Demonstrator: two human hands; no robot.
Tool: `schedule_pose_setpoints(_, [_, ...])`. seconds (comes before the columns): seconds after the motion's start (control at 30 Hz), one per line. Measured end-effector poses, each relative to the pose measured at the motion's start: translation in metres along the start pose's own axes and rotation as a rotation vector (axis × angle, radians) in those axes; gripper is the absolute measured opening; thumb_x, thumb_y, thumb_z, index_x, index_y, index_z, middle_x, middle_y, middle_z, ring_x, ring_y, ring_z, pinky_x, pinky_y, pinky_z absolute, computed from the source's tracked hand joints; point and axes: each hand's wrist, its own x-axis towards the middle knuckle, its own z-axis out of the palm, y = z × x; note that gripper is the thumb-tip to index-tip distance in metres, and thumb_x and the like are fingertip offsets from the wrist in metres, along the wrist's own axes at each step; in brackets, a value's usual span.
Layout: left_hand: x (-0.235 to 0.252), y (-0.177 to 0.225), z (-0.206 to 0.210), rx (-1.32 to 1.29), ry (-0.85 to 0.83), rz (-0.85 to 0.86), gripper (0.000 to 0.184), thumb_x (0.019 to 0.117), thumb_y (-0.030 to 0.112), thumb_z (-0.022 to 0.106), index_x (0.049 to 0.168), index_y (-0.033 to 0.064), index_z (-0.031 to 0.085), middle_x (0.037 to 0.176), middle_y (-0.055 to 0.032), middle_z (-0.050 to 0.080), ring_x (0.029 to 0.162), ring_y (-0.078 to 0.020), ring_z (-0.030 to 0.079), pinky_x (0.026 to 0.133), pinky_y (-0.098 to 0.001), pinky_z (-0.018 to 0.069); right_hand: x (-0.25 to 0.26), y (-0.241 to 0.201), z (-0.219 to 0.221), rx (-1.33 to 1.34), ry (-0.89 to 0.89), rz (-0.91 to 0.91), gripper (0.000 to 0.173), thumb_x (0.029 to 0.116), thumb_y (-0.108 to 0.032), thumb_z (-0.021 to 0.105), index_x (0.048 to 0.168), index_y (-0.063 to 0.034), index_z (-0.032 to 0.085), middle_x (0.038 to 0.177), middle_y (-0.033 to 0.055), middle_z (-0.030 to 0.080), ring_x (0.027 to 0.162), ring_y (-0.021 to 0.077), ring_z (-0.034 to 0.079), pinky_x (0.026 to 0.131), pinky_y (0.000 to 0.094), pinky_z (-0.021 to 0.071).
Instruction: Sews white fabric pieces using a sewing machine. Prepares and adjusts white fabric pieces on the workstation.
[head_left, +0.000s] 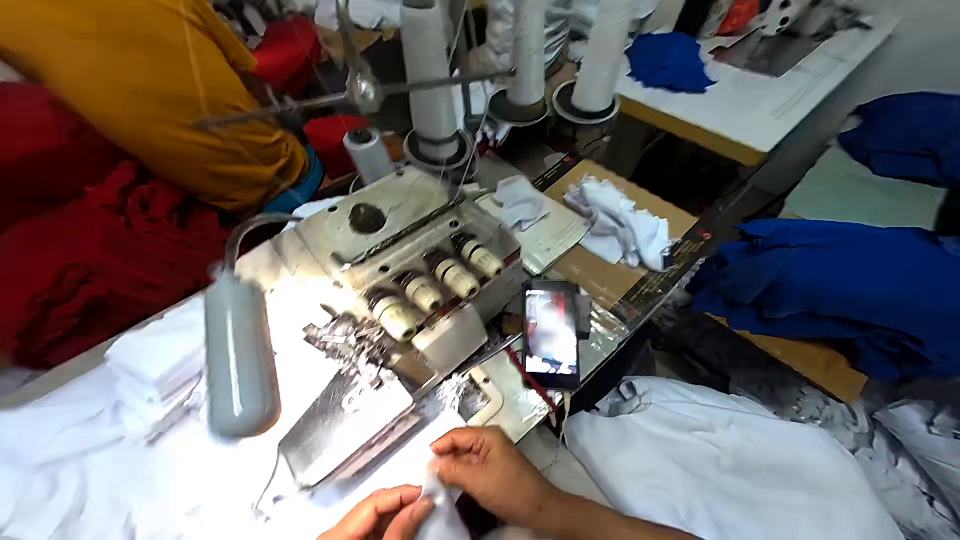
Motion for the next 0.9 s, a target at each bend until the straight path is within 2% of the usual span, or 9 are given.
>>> schedule_pose_setpoints(0.1, [-0.003, 0.02, 0.0, -0.122, -0.083, 0.071, 0.014, 0.0913, 0.01, 0.075, 0.101, 0.0184, 0.079, 0.095, 0.0119, 0.076, 0.082, 0.0028, 0.07, 0.073, -0.0157, 0.0599, -0.003, -0.004, 0.002, 0.006, 0.042, 0.025, 0.016, 0.0983, -0.011, 0.063, 0.1, 0.0027, 0.072, 0.083, -0.0007, 0.069, 0.074, -0.0016, 0.062, 0.07, 0.0184, 0.0534])
schedule_pose_setpoints(0.17, [0.001, 0.034, -0.003, -0.205, -0.239, 0.208, 0.01, 0.0946, 0.014, 0.073, 0.104, 0.0146, 0.075, 0.101, 0.0084, 0.075, 0.093, 0.0018, 0.07, 0.081, -0.0152, 0.0585, -0.004, -0.007, 0.002, 0.032, 0.053, 0.046, 0.014, 0.0982, -0.011, 0.064, 0.097, 0.0001, 0.072, 0.081, -0.0036, 0.069, 0.073, -0.0021, 0.063, 0.068, 0.0177, 0.0541])
schedule_pose_setpoints(0.23, [0.004, 0.036, 0.0, -0.164, -0.263, 0.266, 0.008, 0.0953, 0.015, 0.073, 0.102, 0.0102, 0.073, 0.098, 0.0052, 0.074, 0.093, 0.0013, 0.069, 0.082, -0.015, 0.0578, -0.006, -0.008, 0.001, 0.046, 0.043, 0.072, 0.012, 0.098, -0.011, 0.065, 0.097, -0.002, 0.072, 0.08, -0.0044, 0.07, 0.073, -0.0018, 0.064, 0.069, 0.0174, 0.0548])
schedule_pose_setpoints(0.33, [0.01, 0.007, 0.005, 0.105, 0.008, 0.12, 0.008, 0.0908, 0.017, 0.075, 0.092, 0.0097, 0.079, 0.086, 0.0047, 0.075, 0.076, 0.0007, 0.069, 0.069, -0.0158, 0.0582, -0.009, -0.008, 0.001, 0.024, 0.022, 0.043, 0.014, 0.0983, -0.006, 0.061, 0.102, 0.0007, 0.072, 0.088, -0.0015, 0.073, 0.08, -0.0008, 0.067, 0.077, 0.018, 0.0573])
schedule_pose_setpoints(0.4, [0.015, -0.008, 0.005, 0.157, 0.12, -0.054, 0.009, 0.0865, 0.02, 0.079, 0.089, 0.012, 0.08, 0.081, 0.0045, 0.075, 0.069, -0.0017, 0.067, 0.063, -0.0174, 0.0562, -0.01, -0.007, 0.001, 0.012, 0.025, 0.038, 0.015, 0.0986, -0.005, 0.06, 0.104, 0.0011, 0.072, 0.09, 0.0002, 0.073, 0.081, 0.001, 0.068, 0.076, 0.0192, 0.0578])
schedule_pose_setpoints(0.47, [0.017, -0.013, 0.003, 0.15, 0.148, -0.126, 0.009, 0.0841, 0.021, 0.082, 0.087, 0.0135, 0.08, 0.077, 0.005, 0.074, 0.064, -0.0015, 0.064, 0.059, -0.0166, 0.0526, -0.01, -0.004, 0.001, 0.011, 0.04, 0.04, 0.015, 0.0992, -0.007, 0.06, 0.104, -0.0002, 0.073, 0.089, -0.0002, 0.073, 0.08, 0.0009, 0.068, 0.075, 0.0186, 0.0572])
schedule_pose_setpoints(0.67, [0.016, -0.017, 0.004, 0.119, 0.185, -0.179, 0.009, 0.0816, 0.021, 0.084, 0.083, 0.0142, 0.079, 0.067, 0.0055, 0.069, 0.054, -0.0007, 0.056, 0.05, -0.0152, 0.0444, -0.009, -0.003, 0.001, 0.035, 0.058, 0.092, 0.012, 0.099, -0.006, 0.061, 0.102, -0.0015, 0.072, 0.084, -0.0006, 0.071, 0.075, 0.0014, 0.066, 0.071, 0.0184, 0.056])
schedule_pose_setpoints(0.9, [0.017, -0.014, 0.002, 0.057, 0.212, -0.268, 0.008, 0.0795, 0.016, 0.084, 0.08, 0.0117, 0.078, 0.064, 0.0028, 0.067, 0.052, -0.0021, 0.056, 0.048, -0.0163, 0.0447, -0.008, -0.002, 0.0, 0.018, 0.024, 0.103, 0.014, 0.0995, -0.007, 0.059, 0.102, -0.0024, 0.072, 0.083, -0.0016, 0.071, 0.073, 0.0012, 0.065, 0.069, 0.0186, 0.0553])
